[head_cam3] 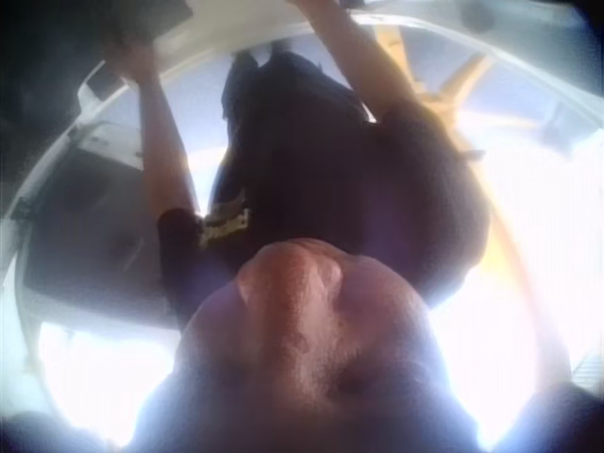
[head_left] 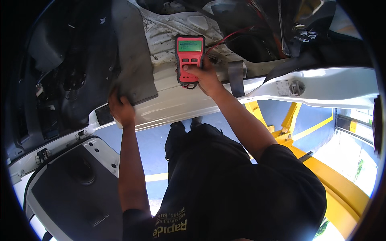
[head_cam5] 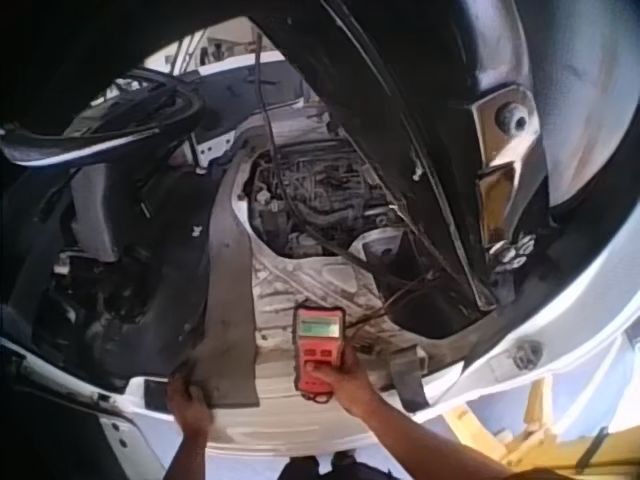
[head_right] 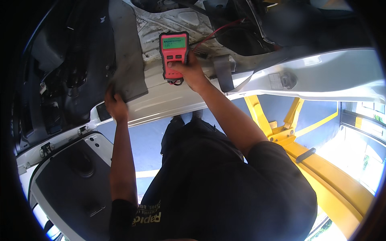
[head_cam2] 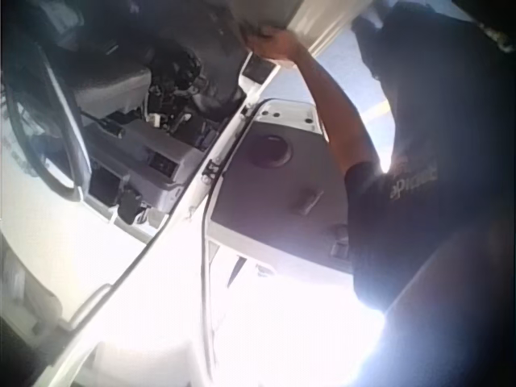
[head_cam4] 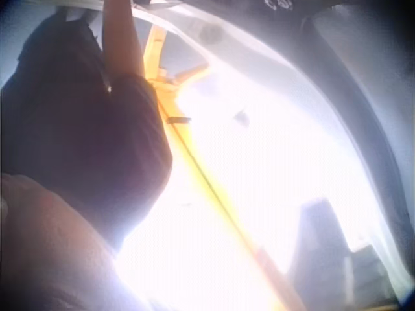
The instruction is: The person removes an air filter from the engine bay of a white van, photographs it with a smartphone, and then uses a multimeter to test electrical connections in the engine compartment. The person also walks around the garage and interacts with a coworker at a tool cart.
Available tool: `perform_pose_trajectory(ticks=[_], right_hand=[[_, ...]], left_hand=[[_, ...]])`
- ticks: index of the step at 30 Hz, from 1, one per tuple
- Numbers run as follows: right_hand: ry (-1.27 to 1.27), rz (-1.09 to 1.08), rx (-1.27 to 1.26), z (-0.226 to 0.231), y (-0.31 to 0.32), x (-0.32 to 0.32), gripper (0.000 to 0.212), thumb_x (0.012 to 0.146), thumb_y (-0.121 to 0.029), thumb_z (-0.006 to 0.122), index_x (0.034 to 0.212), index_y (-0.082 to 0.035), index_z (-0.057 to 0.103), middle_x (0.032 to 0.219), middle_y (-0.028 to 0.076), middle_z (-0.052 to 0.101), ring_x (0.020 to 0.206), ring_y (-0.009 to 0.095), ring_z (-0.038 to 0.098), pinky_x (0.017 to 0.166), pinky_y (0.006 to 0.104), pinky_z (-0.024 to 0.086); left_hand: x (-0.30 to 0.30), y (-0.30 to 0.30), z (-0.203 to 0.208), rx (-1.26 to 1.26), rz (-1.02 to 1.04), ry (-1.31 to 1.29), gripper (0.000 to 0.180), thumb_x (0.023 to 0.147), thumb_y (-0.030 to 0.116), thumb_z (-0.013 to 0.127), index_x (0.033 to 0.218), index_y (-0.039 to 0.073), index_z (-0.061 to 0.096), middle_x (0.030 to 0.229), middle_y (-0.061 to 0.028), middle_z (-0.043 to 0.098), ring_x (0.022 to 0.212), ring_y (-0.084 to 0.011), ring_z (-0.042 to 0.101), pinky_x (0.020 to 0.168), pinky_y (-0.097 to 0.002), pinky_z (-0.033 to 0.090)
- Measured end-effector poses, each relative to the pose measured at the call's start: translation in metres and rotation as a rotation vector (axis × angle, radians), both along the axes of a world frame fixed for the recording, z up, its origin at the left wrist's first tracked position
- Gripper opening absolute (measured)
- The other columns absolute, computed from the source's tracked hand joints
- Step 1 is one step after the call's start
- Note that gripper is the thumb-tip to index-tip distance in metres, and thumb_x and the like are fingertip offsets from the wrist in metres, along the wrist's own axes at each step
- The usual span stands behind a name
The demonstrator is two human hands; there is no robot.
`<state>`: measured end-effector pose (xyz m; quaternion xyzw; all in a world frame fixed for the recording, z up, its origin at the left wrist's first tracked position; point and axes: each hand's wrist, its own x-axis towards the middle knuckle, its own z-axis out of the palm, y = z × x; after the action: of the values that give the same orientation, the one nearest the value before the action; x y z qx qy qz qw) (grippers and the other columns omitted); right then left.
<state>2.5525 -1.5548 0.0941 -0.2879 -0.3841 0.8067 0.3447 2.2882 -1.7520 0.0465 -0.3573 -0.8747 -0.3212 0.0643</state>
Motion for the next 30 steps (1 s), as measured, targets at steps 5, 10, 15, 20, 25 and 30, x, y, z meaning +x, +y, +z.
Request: perform_pose_trajectory(ticks=[5,10,15,20,25,30], right_hand=[[0.036,-0.030,-0.009,-0.008,0.001,-0.001,0.064,0.083,0.001,0.078,0.138,-0.005,0.047,0.123,0.008,0.063,0.113,0.019,0.063,0.098,0.0370,0.053],[0.060,-0.027,0.002,-0.006,0.000,-0.001,0.062,0.083,0.000,0.077,0.137,-0.005,0.047,0.122,0.008,0.063,0.112,0.019,0.063,0.098,0.0373,0.054],[0.036,-0.004,0.010,-0.005,0.002,0.000,0.059,0.084,-0.001,0.076,0.136,-0.004,0.048,0.121,0.008,0.064,0.111,0.019,0.064,0.097,0.0377,0.054],[0.011,0.025,0.076,-0.009,0.006,-0.002,0.056,0.086,-0.005,0.074,0.135,-0.009,0.049,0.114,0.009,0.066,0.101,0.023,0.070,0.072,0.0421,0.063],[-0.006,0.092,0.106,-0.009,0.008,-0.004,0.052,0.088,-0.008,0.071,0.135,-0.009,0.049,0.111,0.013,0.069,0.097,0.025,0.072,0.065,0.0412,0.062],[-0.018,0.109,0.124,-0.008,0.010,-0.004,0.051,0.090,-0.009,0.069,0.137,-0.009,0.049,0.109,0.016,0.071,0.096,0.027,0.073,0.065,0.0400,0.062]], left_hand=[[-0.004,-0.002,-0.007,-0.024,-0.014,-0.028,0.048,0.094,0.022,0.048,0.136,0.005,0.063,0.139,-0.0201,0.061,0.130,-0.0404,0.056,0.112,-0.0491,0.042],[-0.008,-0.005,-0.015,0.003,-0.025,0.020,0.050,0.095,0.030,0.049,0.137,0.007,0.064,0.139,-0.0195,0.062,0.129,-0.0406,0.057,0.111,-0.0507,0.042],[-0.010,-0.008,-0.019,0.005,-0.028,0.027,0.051,0.094,0.030,0.050,0.137,0.006,0.064,0.138,-0.0196,0.063,0.130,-0.0405,0.057,0.112,-0.0500,0.042],[-0.012,-0.005,-0.020,0.023,-0.039,-0.015,0.049,0.095,0.027,0.051,0.137,0.006,0.063,0.139,-0.0190,0.063,0.130,-0.0391,0.057,0.112,-0.0482,0.042],[-0.011,-0.009,-0.021,0.056,-0.037,0.020,0.049,0.095,0.027,0.051,0.137,0.007,0.064,0.138,-0.0176,0.063,0.129,-0.0382,0.059,0.110,-0.0466,0.044],[-0.010,-0.007,-0.019,0.087,-0.047,0.014,0.048,0.096,0.030,0.051,0.136,0.008,0.065,0.137,-0.0163,0.064,0.128,-0.0384,0.059,0.109,-0.0462,0.045]])
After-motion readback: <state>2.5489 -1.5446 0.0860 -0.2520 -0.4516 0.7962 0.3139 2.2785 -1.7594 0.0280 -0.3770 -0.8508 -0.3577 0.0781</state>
